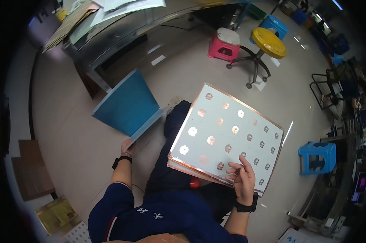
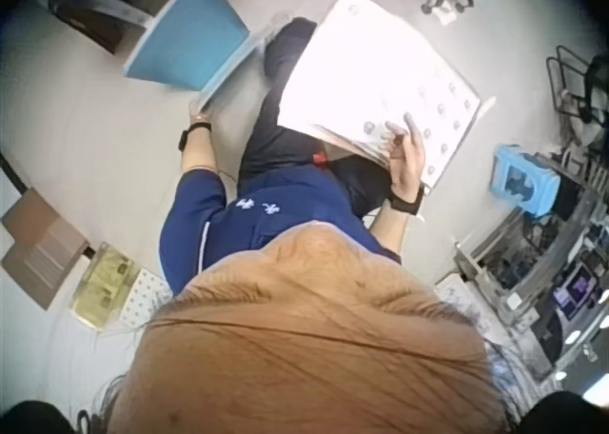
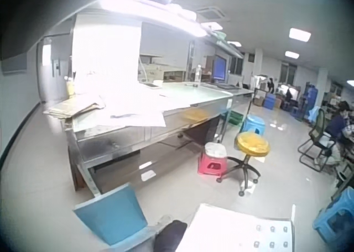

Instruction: The recorder is flipping through and inspecting a stack of metal sheets containing circular cutouts or patterns.

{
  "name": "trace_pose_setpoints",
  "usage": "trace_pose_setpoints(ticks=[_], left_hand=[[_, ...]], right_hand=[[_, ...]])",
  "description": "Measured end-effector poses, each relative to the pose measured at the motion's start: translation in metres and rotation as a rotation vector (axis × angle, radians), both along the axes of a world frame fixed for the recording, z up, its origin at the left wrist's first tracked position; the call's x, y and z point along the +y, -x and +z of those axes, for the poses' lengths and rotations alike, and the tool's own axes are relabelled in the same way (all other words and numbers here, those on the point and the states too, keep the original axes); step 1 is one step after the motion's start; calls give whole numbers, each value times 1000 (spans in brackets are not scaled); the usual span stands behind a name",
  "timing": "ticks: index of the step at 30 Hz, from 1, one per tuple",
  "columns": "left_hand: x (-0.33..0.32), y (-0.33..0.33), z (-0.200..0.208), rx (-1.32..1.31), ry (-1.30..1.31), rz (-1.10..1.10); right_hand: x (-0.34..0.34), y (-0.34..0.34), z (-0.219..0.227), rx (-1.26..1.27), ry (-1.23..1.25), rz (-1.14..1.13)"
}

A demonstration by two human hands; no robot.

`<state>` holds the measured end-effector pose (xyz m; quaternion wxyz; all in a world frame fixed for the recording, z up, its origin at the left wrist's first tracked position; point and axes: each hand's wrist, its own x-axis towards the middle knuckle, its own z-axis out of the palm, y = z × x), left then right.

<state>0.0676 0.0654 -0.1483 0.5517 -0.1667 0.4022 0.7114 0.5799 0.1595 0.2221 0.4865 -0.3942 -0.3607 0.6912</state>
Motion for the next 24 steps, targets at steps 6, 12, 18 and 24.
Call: trace_pose_setpoints(ticks=[6, 12, 18, 24], left_hand=[[67, -37, 100, -246, 10, 506], [80, -38, 98, 57, 148, 276], [112, -114, 170, 346, -42, -387], [132, -165, 266, 611, -272, -719]], right_hand=[[-4, -21, 0, -139, -3, -79], [-5, -33, -4, -282, -1, -166], [1, -48, -14, -700, -55, -352], [-2, -93, -39, -1453, -334, -560]])
